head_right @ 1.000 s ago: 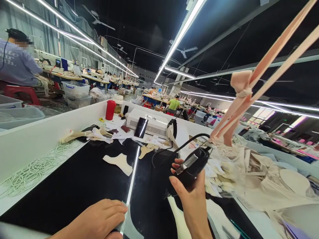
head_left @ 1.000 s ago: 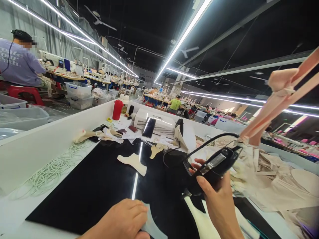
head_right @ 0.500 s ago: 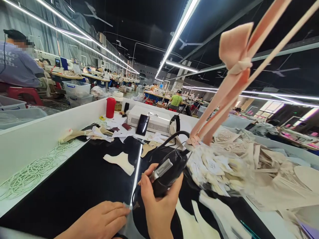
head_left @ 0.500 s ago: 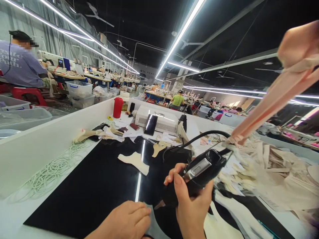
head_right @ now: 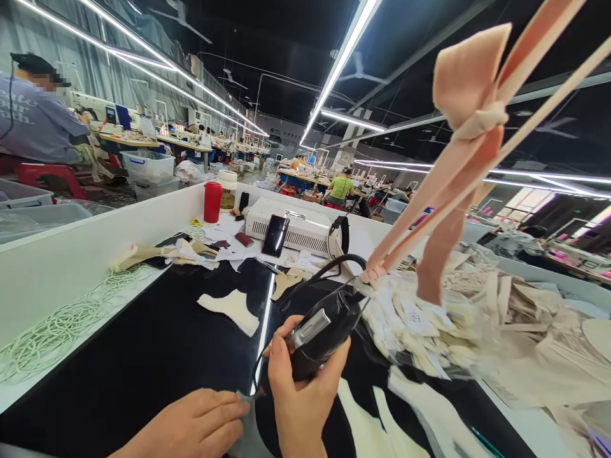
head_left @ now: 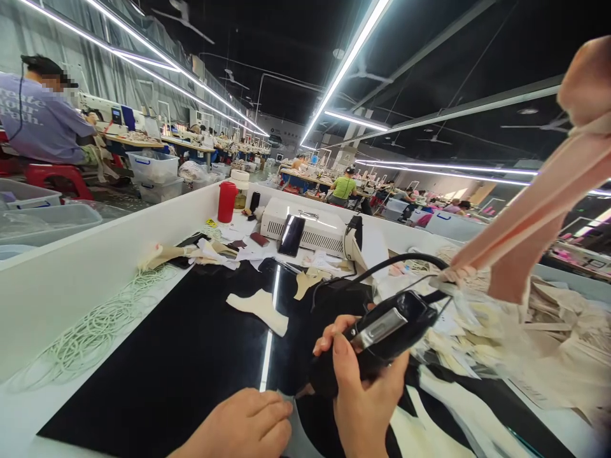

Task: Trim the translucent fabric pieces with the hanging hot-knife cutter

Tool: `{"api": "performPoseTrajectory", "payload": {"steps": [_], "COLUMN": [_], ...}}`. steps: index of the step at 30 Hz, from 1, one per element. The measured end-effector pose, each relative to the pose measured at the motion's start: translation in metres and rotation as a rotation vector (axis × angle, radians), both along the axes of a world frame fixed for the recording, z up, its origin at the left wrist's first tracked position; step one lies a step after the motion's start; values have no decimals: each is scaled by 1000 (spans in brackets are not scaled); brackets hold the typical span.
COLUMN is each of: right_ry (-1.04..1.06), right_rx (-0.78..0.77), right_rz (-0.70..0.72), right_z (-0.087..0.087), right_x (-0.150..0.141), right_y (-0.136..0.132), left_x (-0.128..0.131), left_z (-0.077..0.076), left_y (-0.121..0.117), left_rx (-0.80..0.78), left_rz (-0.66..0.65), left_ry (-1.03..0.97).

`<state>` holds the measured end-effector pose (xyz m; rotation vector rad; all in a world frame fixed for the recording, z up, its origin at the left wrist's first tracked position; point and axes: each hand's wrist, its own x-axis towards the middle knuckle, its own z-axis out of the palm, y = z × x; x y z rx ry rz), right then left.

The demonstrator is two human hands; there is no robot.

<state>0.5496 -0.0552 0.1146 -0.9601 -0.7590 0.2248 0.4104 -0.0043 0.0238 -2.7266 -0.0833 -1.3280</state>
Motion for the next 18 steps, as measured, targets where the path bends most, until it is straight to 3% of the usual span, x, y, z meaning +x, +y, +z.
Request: {"api": "performPoseTrajectory", "payload": {"steps": [10,18], "right_ry": [-44,-43], "right_rx": [29,12], "right_rz": [59,61], "right_z": [-5,-6], "right_x": [7,2], "right_y": [5,6], "left_x": [-1,2], "left_z": [5,1], "left_y": [-1,-2], "left_rx": [-20,-15], "left_rz": [3,6], "left_ry": [16,-1]}}
